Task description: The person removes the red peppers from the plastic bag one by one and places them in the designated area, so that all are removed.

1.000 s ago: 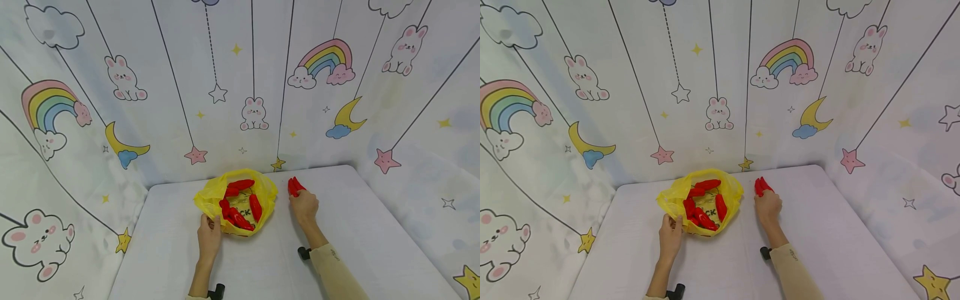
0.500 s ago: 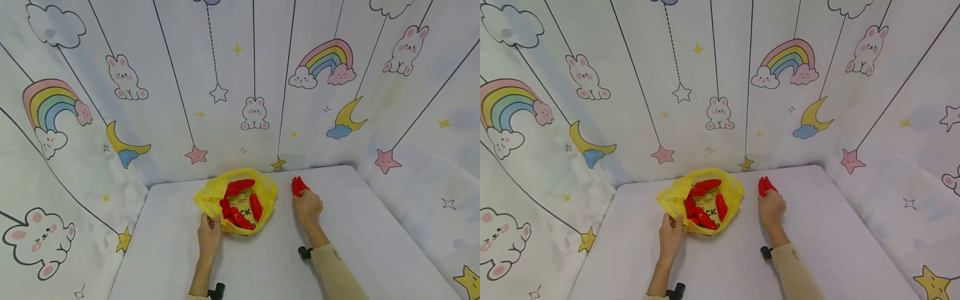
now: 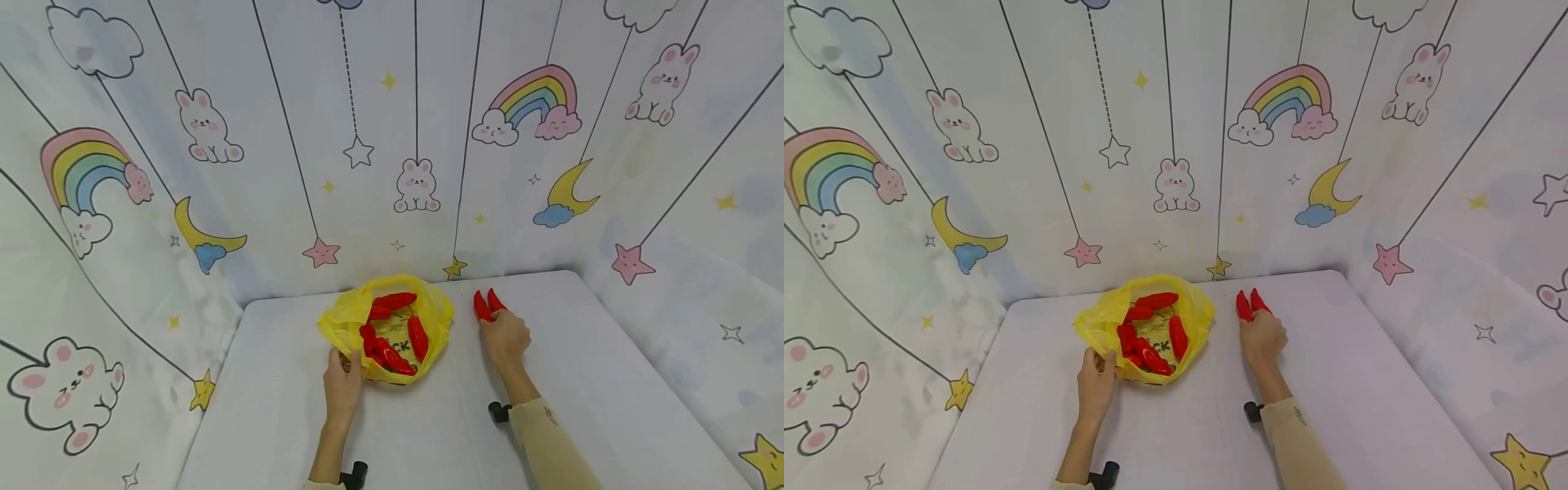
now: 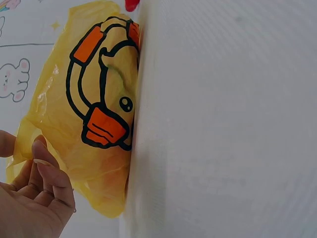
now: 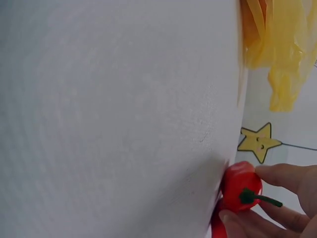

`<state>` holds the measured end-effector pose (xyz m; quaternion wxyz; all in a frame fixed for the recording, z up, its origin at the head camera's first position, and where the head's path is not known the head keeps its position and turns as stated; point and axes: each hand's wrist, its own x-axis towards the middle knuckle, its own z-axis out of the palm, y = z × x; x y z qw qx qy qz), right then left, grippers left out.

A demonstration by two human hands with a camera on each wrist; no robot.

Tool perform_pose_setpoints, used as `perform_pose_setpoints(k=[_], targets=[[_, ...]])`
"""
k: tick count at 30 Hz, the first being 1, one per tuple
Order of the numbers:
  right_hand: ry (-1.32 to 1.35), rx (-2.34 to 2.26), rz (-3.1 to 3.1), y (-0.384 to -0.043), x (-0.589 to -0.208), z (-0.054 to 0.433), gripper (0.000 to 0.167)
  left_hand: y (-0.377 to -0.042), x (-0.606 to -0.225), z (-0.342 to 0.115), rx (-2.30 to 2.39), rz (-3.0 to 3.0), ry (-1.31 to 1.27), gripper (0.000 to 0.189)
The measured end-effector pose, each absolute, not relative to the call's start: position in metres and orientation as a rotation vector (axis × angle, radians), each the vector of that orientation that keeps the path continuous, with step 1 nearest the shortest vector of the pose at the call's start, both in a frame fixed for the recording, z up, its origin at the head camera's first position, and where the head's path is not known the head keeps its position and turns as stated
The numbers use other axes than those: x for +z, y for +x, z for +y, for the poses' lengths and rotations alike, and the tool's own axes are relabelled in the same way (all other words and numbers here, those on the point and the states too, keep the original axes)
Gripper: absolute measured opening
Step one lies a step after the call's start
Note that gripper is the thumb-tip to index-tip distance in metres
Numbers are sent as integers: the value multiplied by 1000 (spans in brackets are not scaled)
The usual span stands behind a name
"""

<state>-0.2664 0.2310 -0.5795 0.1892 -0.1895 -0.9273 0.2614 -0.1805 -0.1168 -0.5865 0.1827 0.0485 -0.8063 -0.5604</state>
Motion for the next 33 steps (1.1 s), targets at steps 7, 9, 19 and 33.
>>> perform_pose_setpoints(k=[7,9,19,33], targets=[[-545,726,-2580,-266,-576,230,21,-181,-587,-116,-1589,-2287,157,17],[-550,725,-2576,-266,-575,231,20,-181,-587,-116,-1589,-2291,157,17],[-553,757,-2504,-264,-559,231,28,-180,-587,-117,-1590,-2286,152,15],[-494,795,-2453,-260,-525,219,30,-180,-586,-118,-1583,-2284,149,17]])
